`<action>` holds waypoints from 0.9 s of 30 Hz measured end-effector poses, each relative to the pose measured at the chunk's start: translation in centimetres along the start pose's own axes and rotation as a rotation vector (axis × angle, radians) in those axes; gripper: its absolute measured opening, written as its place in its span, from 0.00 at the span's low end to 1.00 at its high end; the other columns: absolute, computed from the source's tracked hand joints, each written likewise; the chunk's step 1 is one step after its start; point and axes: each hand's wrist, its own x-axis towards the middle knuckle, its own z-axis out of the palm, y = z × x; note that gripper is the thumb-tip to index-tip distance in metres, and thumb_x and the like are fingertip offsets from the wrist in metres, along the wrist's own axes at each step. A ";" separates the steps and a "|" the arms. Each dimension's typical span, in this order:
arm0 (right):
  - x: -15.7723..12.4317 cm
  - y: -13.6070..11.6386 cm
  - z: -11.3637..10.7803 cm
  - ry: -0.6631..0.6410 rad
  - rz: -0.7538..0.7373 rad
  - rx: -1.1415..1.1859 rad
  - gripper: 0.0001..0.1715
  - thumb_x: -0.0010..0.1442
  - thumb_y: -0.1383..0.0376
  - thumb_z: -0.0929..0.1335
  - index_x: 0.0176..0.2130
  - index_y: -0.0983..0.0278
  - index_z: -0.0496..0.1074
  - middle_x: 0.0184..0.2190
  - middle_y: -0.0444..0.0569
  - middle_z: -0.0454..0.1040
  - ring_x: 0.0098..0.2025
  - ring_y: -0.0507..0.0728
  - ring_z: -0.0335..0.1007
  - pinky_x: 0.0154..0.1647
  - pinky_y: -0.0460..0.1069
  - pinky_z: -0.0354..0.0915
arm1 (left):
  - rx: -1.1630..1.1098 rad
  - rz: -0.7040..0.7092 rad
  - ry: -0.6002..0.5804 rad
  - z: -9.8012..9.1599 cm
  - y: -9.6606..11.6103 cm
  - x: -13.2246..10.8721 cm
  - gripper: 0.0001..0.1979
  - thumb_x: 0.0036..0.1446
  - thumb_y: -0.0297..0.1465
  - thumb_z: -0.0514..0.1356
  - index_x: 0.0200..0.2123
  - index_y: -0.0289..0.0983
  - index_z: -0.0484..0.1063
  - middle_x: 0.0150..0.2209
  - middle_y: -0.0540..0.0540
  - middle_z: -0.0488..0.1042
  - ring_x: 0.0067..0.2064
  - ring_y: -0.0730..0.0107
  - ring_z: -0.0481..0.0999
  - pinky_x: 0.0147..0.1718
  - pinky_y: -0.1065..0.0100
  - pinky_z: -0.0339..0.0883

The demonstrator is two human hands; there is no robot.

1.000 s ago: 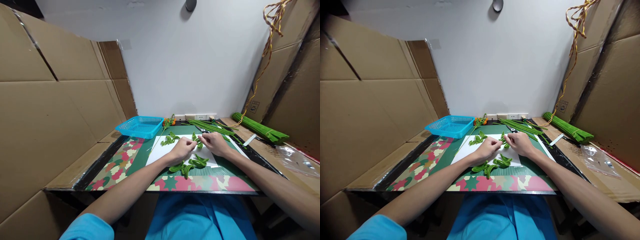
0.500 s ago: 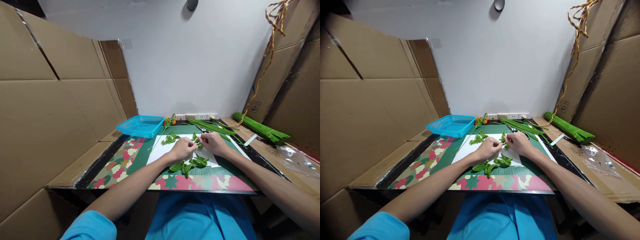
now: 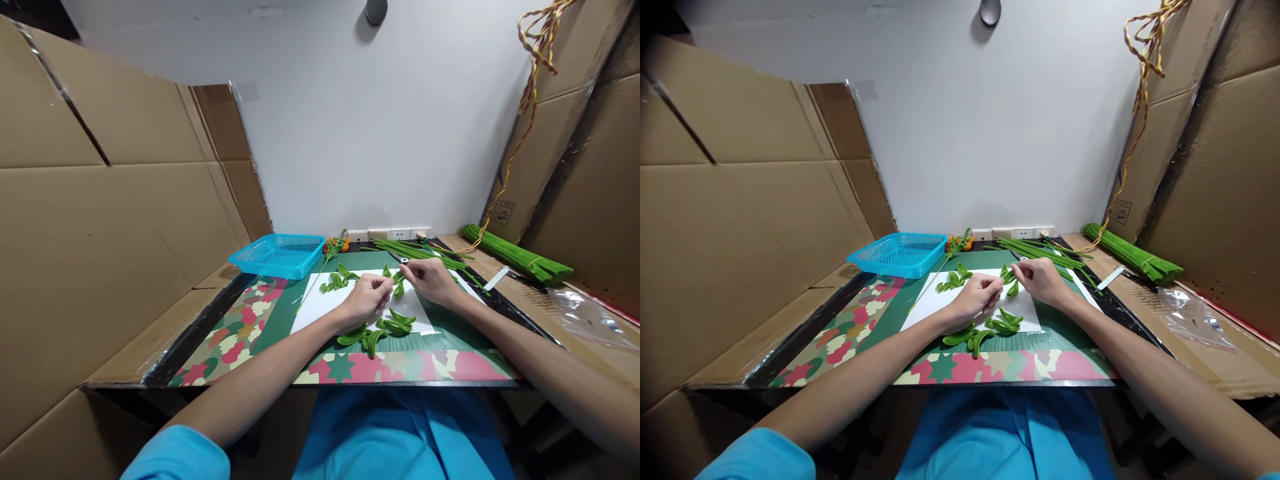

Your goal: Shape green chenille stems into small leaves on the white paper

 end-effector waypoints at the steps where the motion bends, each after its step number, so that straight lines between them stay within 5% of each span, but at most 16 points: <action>1: 0.0 -0.1 -0.1 0.008 0.008 0.012 0.28 0.70 0.54 0.62 0.21 0.62 0.53 0.17 0.40 0.52 0.21 0.49 0.45 0.26 0.49 0.46 | -0.001 -0.005 0.010 0.0 0.0 0.0 0.27 0.55 0.53 0.62 0.22 0.37 0.59 0.17 0.56 0.58 0.18 0.83 0.54 0.17 0.75 0.45; 10: 0.2 -0.8 -0.7 -0.022 -0.024 0.063 0.28 0.71 0.54 0.61 0.22 0.61 0.52 0.18 0.40 0.50 0.21 0.49 0.45 0.25 0.49 0.46 | -0.003 0.042 0.132 -0.2 -0.1 0.4 0.25 0.59 0.50 0.60 0.24 0.35 0.64 0.21 0.53 0.64 0.19 0.84 0.58 0.17 0.77 0.47; 17: 0.2 -0.6 0.5 0.071 -0.039 -0.019 0.28 0.71 0.56 0.60 0.21 0.61 0.52 0.16 0.40 0.51 0.20 0.49 0.43 0.24 0.49 0.46 | -0.107 -0.034 0.253 0.3 -0.1 0.7 0.25 0.57 0.51 0.62 0.25 0.37 0.62 0.19 0.56 0.58 0.16 0.86 0.50 0.15 0.76 0.38; 27: 0.0 -0.5 0.1 0.113 -0.131 -0.041 0.26 0.72 0.57 0.61 0.24 0.61 0.53 0.17 0.39 0.54 0.20 0.49 0.46 0.24 0.48 0.48 | 0.044 0.086 0.171 -0.3 -0.3 0.7 0.25 0.61 0.50 0.58 0.24 0.34 0.65 0.20 0.54 0.61 0.19 0.85 0.53 0.19 0.76 0.41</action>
